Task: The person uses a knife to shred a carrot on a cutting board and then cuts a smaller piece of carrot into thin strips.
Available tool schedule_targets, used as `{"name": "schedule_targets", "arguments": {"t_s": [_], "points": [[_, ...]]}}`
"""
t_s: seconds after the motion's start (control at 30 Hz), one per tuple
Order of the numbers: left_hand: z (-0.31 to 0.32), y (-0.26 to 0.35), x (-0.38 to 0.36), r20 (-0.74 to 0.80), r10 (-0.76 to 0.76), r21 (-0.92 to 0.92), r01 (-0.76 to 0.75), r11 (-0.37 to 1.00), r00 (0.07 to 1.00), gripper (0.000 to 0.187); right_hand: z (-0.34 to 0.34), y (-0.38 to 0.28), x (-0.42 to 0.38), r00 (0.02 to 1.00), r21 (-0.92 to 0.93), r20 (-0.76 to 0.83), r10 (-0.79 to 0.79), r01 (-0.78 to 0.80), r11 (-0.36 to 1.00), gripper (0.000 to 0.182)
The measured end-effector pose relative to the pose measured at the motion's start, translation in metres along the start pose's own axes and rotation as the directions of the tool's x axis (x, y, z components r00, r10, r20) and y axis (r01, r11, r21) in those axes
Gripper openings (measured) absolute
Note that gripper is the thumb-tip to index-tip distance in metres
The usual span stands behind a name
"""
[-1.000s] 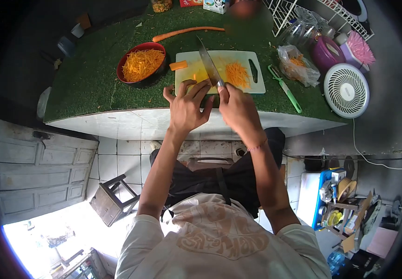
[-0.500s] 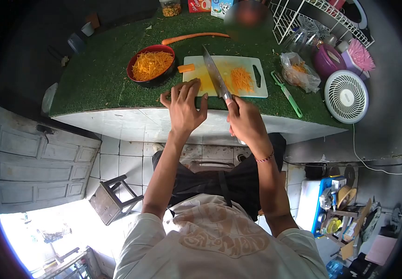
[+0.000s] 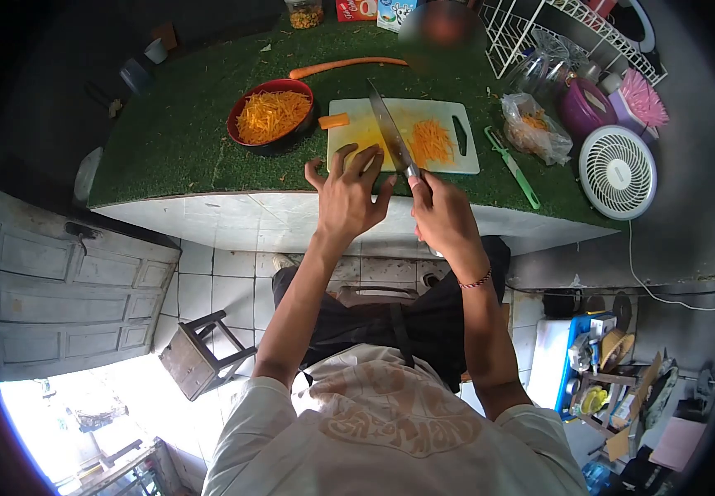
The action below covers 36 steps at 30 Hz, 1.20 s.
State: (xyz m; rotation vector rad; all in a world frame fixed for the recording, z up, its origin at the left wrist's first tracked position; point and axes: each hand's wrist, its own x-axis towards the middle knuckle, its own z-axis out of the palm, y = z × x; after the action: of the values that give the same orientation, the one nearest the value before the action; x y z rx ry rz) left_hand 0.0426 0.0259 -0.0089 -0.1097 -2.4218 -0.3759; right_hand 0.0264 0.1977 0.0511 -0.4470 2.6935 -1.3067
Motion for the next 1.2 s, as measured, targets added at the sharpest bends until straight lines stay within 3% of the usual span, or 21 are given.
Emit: {"name": "schedule_targets", "arguments": {"t_s": [0.13,0.33,0.5,0.67,1.2], "points": [[0.004,0.006,0.002,0.04,0.02,0.003,-0.02,1.0,0.999,0.041,-0.001,-0.002,0.001,1.0,0.004,0.01,0.005,-0.005,1.0,0.028],[0.0,-0.001,0.001,-0.003,-0.008,-0.13,0.008,0.992,1.0,0.039,-0.003,-0.01,0.001,0.996,0.062,0.041,0.078,-0.081,0.995,0.029],[-0.001,-0.007,0.003,-0.008,0.091,-0.148,-0.091,0.985,0.996,0.037,-0.012,-0.022,-0.004,0.984,0.077,0.079,0.159,-0.165,0.983,0.029],[0.003,-0.009,0.002,-0.021,0.1,-0.137,-0.102,0.985,0.995,0.036,-0.006,-0.002,-0.005,1.0,0.026,-0.005,-0.008,0.008,1.0,0.025],[0.005,-0.007,-0.002,-0.02,0.074,-0.101,-0.076,0.992,0.997,0.041,0.003,-0.008,-0.017,0.998,-0.023,-0.042,-0.038,0.038,0.999,0.017]]}}
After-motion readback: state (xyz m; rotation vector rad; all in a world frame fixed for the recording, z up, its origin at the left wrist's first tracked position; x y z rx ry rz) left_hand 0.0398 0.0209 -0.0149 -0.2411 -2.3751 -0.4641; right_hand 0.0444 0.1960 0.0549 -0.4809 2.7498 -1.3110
